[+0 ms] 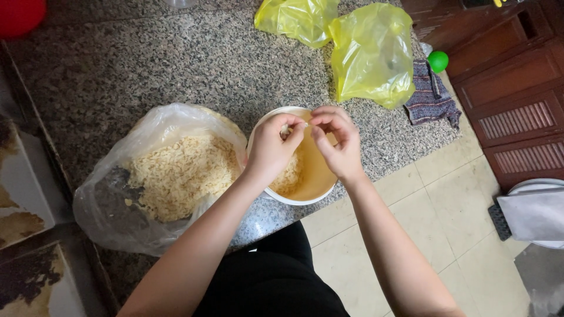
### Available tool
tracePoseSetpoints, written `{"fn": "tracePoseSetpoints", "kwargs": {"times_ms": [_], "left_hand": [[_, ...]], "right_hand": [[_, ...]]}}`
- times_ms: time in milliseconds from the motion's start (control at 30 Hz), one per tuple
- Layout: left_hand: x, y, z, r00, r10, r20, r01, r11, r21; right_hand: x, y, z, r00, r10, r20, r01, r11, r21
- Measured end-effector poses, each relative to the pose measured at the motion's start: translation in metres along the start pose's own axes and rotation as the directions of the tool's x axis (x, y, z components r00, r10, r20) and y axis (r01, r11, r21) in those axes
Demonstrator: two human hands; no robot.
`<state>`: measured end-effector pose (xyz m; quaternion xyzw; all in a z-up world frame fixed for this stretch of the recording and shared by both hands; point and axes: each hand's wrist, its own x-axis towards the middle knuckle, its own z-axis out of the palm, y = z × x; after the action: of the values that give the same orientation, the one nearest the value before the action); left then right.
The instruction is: Transferring and sorting shredded baking ingredients from a plastic bag into a storage container.
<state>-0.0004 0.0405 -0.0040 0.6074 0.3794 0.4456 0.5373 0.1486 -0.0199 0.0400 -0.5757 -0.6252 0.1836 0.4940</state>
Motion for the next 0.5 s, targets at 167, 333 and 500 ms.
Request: {"fn": "tracePoseSetpoints", "kwargs": {"times_ms": [167,333,500], "left_hand": [[0.0003,-0.0046,0.0009,0.999,0.022,0.031,-0.022,1.0,-0.001],[-0.0007,-0.0055,0.0008,0.999,0.014,0.036,-0.015,1.0,0.009],[-0.0003,-0.0043,-0.0015,1.0,0.01,-0.001,-0.009,1.0,0.027]], "right_hand": [[-0.0012,0.0031,0.0035,1.0,0.011,-0.011,-0.012,0.998,-0.067],[-0.0009,0.0063,0.0043,0.999,0.041,-0.034,-0.044,0.996,-0.073],[-0.001,0.006,0.0054,0.991,0.082,-0.108,-0.09,0.993,-0.074]]}}
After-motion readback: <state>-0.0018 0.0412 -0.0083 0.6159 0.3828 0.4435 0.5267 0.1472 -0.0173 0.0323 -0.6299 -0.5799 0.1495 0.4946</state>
